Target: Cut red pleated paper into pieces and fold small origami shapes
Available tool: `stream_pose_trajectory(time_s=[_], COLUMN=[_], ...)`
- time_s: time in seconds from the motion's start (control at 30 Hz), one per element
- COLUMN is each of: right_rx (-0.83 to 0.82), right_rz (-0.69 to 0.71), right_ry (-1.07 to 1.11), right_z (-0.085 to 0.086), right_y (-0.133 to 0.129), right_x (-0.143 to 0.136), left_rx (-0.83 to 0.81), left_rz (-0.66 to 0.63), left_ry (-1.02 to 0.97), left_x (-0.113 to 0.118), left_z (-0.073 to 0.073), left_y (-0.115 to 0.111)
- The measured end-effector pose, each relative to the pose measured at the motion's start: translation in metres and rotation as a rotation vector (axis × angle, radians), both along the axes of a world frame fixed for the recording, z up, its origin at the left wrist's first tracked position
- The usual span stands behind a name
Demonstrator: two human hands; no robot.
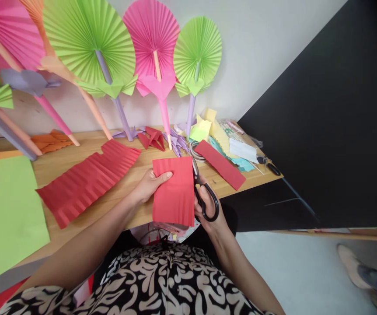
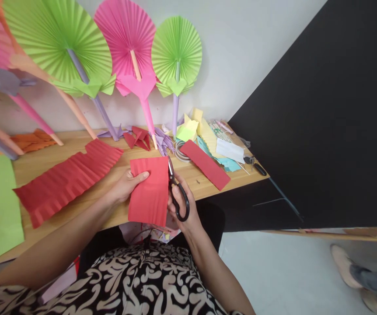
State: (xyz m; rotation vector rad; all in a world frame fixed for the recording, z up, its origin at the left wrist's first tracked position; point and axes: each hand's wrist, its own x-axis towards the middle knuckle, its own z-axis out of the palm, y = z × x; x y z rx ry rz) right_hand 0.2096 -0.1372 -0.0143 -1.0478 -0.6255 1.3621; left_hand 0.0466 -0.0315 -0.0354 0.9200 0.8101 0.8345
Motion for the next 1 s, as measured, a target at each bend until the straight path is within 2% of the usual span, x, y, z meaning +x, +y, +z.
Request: stream_pose_trajectory(time_s=[0.27,0.43,0.53,0.63,0.73,0.8,0.87,0.9,1.0], right_rx=[0.034,0.12,0.111,0.015,0.017,0.061,0.113,0.135,0.177], right_rz=[-0.048,-0.119,-0.164,-0.12,0.027,0.161,0.234,0.22,0.061], right_ry=[0.001,-0.071,-0.307,-0.805,-1.389,-1.608,-1.671,-1.656,-1.372], right_z=[0.005,0.013,0.012,0.003,-0.007,-0.01,-0.007,-0.004,0.008], right_y=[0.001,0.005,0.007,0.012,0.019,0.024,0.028,0.029,0.032], right_x=[-0.006,0.015,0.044,0.071,0.083,0.083,0.081,0.079,0.069], left_rx=[0.013,0.001,-0.022,-0.033,-0.035,-0.026,-0.005,0.006,0.033], left_rz=[0.001,0.01,0.063,0.135,0.174,0.176,0.183,0.189,0.202], left_ry=[-0.003,-0.014,-0.046,-0.087,-0.115,-0.121,-0.125,-0.127,-0.116], left_x=[-0.002,-0.002,-0.004,-0.007,-0.009,-0.009,-0.008,-0.008,-0.006], left_z=[-0.004,-0.002,0.001,0.003,0.003,0.002,0.001,0.0,-0.001], left_y=[0.001,0.002,0.005,0.01,0.013,0.014,0.014,0.014,0.013])
